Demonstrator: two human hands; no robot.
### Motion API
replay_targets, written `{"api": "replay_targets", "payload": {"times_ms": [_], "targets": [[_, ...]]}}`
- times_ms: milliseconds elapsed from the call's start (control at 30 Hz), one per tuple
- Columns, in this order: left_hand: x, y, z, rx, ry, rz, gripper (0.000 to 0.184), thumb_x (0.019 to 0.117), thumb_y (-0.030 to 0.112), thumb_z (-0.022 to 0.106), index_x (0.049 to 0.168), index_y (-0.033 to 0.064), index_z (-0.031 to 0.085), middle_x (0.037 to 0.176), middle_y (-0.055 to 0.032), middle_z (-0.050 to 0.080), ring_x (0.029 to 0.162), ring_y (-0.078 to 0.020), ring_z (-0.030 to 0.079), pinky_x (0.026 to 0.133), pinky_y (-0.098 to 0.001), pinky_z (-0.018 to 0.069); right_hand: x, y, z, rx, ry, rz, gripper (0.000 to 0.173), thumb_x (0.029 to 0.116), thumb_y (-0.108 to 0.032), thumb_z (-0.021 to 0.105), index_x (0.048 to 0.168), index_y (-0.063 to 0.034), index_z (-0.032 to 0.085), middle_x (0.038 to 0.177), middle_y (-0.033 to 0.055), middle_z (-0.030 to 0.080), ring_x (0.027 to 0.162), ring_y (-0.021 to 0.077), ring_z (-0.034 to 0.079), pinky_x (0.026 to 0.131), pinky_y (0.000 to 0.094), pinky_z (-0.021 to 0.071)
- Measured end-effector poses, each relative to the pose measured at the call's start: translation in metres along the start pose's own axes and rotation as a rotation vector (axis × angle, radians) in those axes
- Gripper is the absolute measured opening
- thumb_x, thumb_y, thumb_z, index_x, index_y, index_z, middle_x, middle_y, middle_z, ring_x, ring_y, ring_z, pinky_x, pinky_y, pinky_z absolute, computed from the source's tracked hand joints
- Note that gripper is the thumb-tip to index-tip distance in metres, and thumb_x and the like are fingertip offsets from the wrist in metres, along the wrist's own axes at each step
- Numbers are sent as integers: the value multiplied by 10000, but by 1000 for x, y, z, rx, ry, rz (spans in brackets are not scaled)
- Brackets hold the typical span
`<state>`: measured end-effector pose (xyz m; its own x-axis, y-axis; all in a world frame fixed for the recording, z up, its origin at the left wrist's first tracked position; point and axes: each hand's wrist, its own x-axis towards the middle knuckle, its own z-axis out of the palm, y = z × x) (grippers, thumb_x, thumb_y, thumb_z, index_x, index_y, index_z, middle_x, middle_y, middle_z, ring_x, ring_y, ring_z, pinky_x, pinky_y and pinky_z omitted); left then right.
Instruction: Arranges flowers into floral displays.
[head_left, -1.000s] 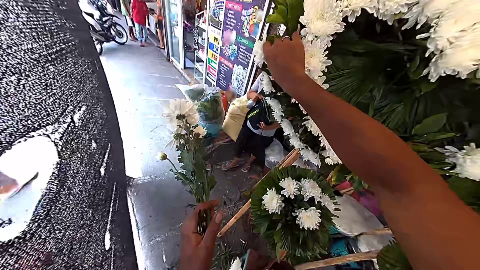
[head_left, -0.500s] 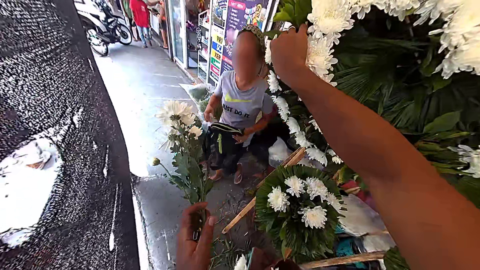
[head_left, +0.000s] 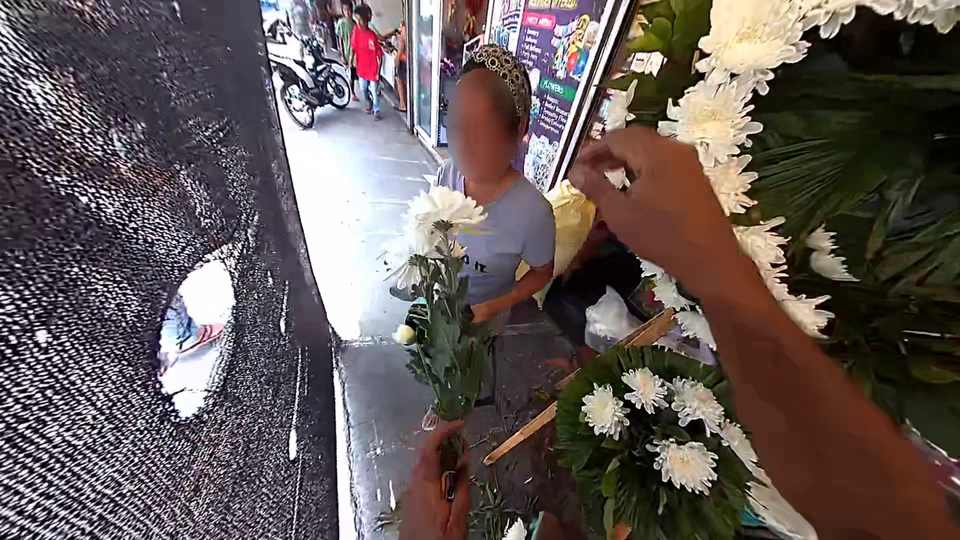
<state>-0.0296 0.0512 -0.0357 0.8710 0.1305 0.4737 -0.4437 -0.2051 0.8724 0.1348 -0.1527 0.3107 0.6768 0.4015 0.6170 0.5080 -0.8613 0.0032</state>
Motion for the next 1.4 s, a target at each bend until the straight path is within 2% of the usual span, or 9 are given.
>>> {"api": "replay_targets", "payload": {"times_ms": [133, 267, 367, 667, 867, 1067, 1133, 1200, 1400], "targets": [[-19, 7, 20, 137, -35, 73, 428, 1005, 189, 562, 1410, 94, 458, 937, -96, 669, 762, -123, 664, 690, -330, 594, -84, -13, 36, 592, -121, 128, 238, 1034, -261, 607, 1198, -110, 691, 1014, 24, 722, 847, 122, 701, 753, 374, 620], [-34, 18, 38, 252, -152, 108, 370, 976, 148, 565, 1309, -13, 552, 829, -131, 676, 652, -238, 660, 570, -465, 564, -106, 4, 82, 1082, -258, 404, 355, 1083, -273, 512, 1344, -51, 605, 1197, 107, 707, 1061, 192, 704, 931, 396, 596], [-44, 26, 52, 294, -224, 42, 337, 966, 139, 579, 1259, -25, 604, 866, -142, 706, 709, -285, 692, 618, -532, 568, -123, 9, 85, 1359, -240, 546, 327, 1093, -241, 486, 1292, -14, 616, 1108, 109, 726, 977, 214, 708, 846, 394, 600], [-63, 40, 94, 98, -240, -202, 312, 965, 60, 545, 1259, -46, 534, 947, -150, 692, 812, -265, 701, 737, -498, 594, -226, 43, 64, 1334, 247, 686, 263, 1041, -130, 572, 1246, 25, 630, 1119, 107, 723, 924, 198, 713, 773, 350, 625], [-42, 69, 118, 14, -230, -224, 307, 971, 68, 521, 1269, -4, 541, 965, -114, 663, 794, -203, 670, 721, -430, 591, -321, 29, 37, 1163, 695, 597, 253, 997, -81, 587, 1221, 34, 565, 1048, -3, 734, 954, 120, 726, 874, 333, 629], [-13, 104, 151, -75, -198, -179, 362, 940, 69, 538, 1289, -1, 472, 935, -84, 637, 719, -169, 643, 624, -358, 579, -362, 10, -1, 945, 620, 541, 186, 993, -33, 546, 1012, 126, 641, 912, 20, 677, 917, -39, 603, 885, 132, 475], [-3, 112, 156, -42, -170, -167, 334, 941, 55, 535, 1261, -16, 470, 962, -95, 614, 735, -171, 634, 631, -356, 574, -371, 15, -15, 1066, 653, 225, 145, 1037, -234, 590, 1094, -182, 713, 1019, -177, 733, 1022, -100, 645, 942, 110, 496], [4, 113, 156, 33, -150, -105, 250, 972, 68, 516, 1203, -24, 540, 903, -80, 627, 711, -140, 622, 626, -335, 559, -362, 12, -23, 1138, 803, 90, 210, 1057, -304, 559, 1241, -283, 658, 1156, -183, 709, 1098, -31, 654, 969, 162, 525], [6, 119, 168, -206, -291, 71, 301, 967, 197, 649, 1202, 11, 627, 1016, -4, 666, 890, -54, 638, 799, -249, 569, -327, 8, -2, 1816, 736, 683, 120, 1023, -146, 608, 1108, -101, 678, 1026, 48, 724, 899, 147, 726, 826, 311, 632]]}}
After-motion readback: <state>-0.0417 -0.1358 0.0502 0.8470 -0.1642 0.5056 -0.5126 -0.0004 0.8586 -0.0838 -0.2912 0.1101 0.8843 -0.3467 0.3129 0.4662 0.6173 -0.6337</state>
